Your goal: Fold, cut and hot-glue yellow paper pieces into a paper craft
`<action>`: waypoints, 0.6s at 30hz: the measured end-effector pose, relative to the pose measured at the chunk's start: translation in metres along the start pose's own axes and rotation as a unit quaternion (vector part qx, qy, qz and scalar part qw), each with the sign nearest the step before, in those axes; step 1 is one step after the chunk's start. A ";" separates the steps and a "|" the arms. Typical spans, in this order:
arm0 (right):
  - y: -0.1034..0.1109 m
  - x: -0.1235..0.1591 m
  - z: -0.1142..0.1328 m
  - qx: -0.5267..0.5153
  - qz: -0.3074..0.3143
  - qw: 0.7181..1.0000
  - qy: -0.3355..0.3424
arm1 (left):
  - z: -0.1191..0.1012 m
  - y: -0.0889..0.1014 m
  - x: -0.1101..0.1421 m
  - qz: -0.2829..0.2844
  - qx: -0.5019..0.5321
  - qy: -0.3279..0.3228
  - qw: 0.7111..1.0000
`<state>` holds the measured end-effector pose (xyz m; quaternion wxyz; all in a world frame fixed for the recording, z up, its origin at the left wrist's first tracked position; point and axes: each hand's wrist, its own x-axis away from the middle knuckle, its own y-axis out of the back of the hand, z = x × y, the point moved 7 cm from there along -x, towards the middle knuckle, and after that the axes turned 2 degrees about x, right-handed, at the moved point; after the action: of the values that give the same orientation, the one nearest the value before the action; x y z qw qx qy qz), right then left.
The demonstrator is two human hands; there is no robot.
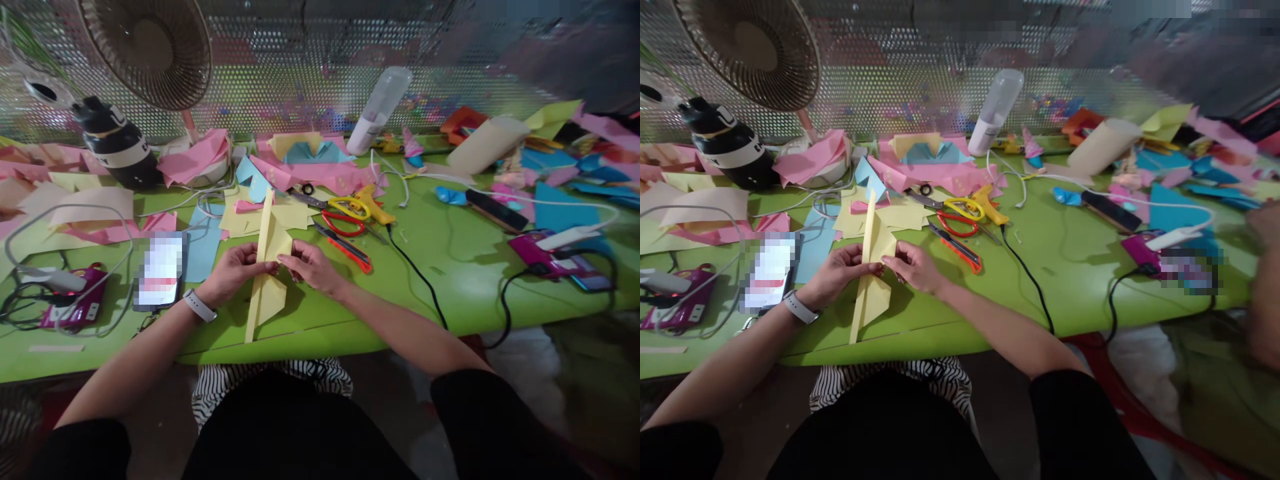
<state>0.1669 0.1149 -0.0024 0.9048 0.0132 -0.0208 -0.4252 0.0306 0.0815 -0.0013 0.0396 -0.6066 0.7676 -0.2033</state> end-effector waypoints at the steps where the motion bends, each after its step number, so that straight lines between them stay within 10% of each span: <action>1: -0.001 0.000 0.000 -0.005 0.007 1.000 -0.005 | 0.000 0.000 0.000 0.003 0.003 -0.001 1.000; 18: -0.001 0.000 -0.002 -0.016 0.003 1.000 0.017 | 0.001 -0.002 -0.002 0.025 0.000 -0.003 1.000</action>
<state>0.1664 0.1144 -0.0044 0.9062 0.0057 0.0011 -0.4227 0.0332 0.0830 -0.0021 0.0466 -0.5880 0.7823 -0.2001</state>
